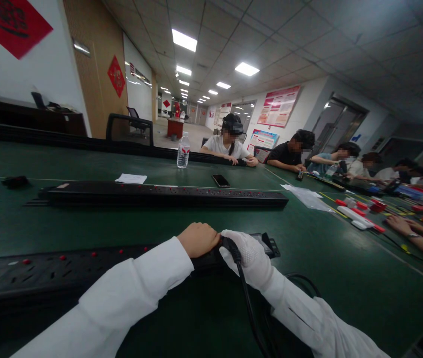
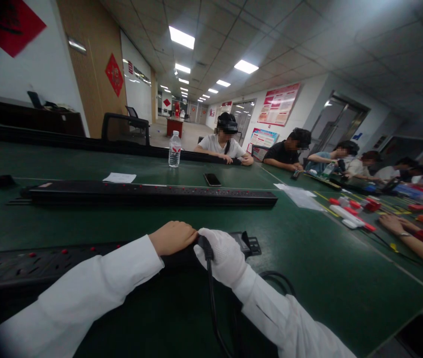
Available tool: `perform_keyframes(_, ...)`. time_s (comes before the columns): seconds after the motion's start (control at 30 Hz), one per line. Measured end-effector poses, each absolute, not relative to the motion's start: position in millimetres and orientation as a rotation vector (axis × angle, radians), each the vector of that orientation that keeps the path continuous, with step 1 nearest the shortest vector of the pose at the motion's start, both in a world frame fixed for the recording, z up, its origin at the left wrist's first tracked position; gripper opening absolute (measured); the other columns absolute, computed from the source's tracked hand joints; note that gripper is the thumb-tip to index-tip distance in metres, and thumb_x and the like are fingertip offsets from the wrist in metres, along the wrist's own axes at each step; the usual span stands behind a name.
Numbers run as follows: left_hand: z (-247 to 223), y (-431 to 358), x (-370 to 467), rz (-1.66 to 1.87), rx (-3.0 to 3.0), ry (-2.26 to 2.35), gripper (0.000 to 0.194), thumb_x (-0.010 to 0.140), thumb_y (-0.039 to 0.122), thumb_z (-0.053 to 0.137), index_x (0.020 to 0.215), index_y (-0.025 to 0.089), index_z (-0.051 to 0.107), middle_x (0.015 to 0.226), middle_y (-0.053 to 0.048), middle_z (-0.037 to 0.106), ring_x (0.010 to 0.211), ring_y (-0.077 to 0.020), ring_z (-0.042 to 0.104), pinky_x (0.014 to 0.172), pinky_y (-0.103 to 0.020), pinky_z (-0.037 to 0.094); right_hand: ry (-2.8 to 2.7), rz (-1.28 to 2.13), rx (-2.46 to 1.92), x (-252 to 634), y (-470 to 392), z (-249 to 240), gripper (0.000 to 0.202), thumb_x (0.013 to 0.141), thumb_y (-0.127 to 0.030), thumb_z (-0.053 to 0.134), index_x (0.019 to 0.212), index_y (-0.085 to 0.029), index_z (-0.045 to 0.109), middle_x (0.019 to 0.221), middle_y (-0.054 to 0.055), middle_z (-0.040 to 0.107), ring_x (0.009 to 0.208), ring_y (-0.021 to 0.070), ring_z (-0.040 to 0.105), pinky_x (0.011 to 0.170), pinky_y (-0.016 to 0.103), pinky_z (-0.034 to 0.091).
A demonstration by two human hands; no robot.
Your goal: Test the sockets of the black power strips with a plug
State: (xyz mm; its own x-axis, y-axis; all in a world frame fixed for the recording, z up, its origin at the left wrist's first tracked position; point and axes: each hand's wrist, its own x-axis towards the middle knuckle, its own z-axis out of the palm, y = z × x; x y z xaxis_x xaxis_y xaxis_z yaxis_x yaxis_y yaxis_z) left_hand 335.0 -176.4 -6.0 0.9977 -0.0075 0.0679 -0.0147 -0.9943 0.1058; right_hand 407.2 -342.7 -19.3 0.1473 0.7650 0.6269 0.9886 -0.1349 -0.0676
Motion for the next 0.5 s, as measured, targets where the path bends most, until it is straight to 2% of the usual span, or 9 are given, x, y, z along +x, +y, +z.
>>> perform_keyframes(0.5, -6.0, -176.1, 334.5, 0.110, 3.030, -0.041, 0.049, 0.089, 0.037, 0.019, 0.083, 0.016, 0.062, 0.083, -0.011, 0.064, 0.080, -0.0211, 0.061, 0.071, -0.035, 0.045, -1.670, -0.619, -1.959, 407.8, -343.3, -22.4, 0.033, 0.079, -0.030, 0.049, 0.110, -0.019, 0.047, 0.103, 0.007, 0.059, 0.096, 0.0177, 0.055, 0.087, 0.035, 0.045)
